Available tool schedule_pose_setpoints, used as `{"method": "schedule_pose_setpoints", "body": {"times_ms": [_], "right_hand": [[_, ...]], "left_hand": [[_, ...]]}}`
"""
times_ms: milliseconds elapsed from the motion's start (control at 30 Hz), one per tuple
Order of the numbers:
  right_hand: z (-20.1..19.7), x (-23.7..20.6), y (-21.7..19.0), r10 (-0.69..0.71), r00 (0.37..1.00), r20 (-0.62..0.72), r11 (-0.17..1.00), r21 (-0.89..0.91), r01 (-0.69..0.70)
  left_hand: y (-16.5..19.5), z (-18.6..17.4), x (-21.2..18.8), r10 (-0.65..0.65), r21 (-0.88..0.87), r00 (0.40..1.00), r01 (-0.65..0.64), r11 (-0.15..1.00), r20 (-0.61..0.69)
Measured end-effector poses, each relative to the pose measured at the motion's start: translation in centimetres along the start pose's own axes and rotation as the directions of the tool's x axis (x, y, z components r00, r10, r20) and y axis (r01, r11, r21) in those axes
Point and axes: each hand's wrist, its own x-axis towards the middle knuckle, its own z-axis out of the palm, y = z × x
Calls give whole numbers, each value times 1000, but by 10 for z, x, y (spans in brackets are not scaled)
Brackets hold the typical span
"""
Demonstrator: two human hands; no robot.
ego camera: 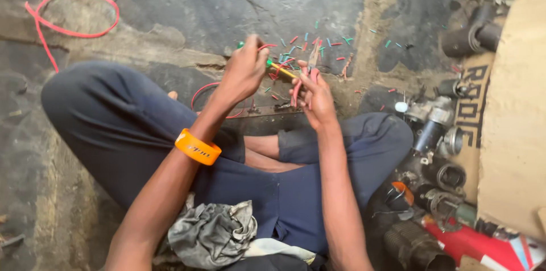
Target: The person sits on the floor and uses pliers to strip insulation from red wires. They repeatedly cut and pull the insulation off the wire ends, creating a pile of small red and green plastic pieces on the floor.
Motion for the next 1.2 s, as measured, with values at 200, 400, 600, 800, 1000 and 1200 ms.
{"method": "schedule_pose_setpoints", "body": {"times_ms": [200,400,600,800,1000,1200], "right_hand": [[35,-10,18,29,996,90,965,-262,-4],[55,-13,25,-210,965,156,909,-331,252],[58,-22,7,-321,938,133,828,-441,346],[59,-26,-4,-391,907,158,692,-600,403],[52,-26,-3,-382,914,138,665,-646,375],[54,-25,-2,-427,890,161,641,-640,424]], "left_hand": [[-1,2,0,-45,-107,999,44,993,-13],[7,3,-8,-31,-5,992,32,999,125],[7,7,-7,73,-79,975,-58,995,211],[15,6,-8,37,18,976,-42,999,217],[23,2,-10,225,95,952,-248,964,207],[28,-3,-9,196,8,942,-206,978,272]]}}
